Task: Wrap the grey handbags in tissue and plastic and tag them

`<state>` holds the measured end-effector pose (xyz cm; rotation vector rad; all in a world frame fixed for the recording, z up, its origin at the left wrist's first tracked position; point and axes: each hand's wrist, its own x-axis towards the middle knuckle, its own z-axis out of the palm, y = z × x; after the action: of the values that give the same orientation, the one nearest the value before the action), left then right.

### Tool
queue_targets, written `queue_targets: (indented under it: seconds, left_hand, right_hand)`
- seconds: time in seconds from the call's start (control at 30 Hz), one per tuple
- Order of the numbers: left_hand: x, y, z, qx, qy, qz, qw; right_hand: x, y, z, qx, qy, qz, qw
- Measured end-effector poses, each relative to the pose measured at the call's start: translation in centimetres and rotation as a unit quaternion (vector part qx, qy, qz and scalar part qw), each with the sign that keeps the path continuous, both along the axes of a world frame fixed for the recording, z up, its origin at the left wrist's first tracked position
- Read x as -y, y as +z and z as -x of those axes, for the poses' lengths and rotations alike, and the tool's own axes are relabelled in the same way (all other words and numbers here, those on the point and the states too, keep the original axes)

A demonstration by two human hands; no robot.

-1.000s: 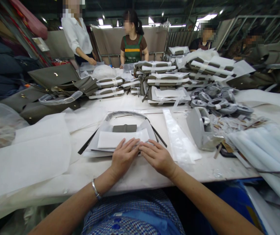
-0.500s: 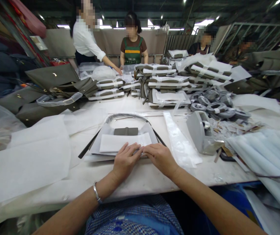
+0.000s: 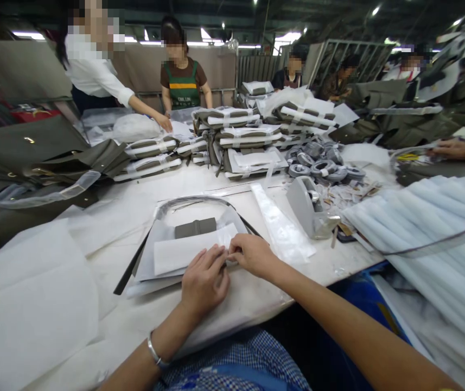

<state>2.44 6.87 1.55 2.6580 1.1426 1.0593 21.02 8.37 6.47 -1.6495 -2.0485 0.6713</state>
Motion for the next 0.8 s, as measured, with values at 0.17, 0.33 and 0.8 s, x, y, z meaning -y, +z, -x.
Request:
queue_targets:
  seconds: [0.17, 0.33, 0.8]
  left_hand:
    - [0.1, 0.6, -0.4, 0.029, 0.038, 0.015, 0.999]
    - [0.0, 0.5, -1.1, 0.041, 0.070, 0.022, 0.996]
    - [0.4, 0.8, -2.4, 0.019, 0.147, 0.114, 0.982]
  right_hand:
    - [-0.5, 0.6, 0.0, 0.015, -0.003, 0.033, 0.999]
    - [-0.8, 0.9, -0.2, 0.028, 0.042, 0.025, 0.998]
    - [-0.6, 0.8, -1.9, 0.031, 0.145, -0.096, 0.984]
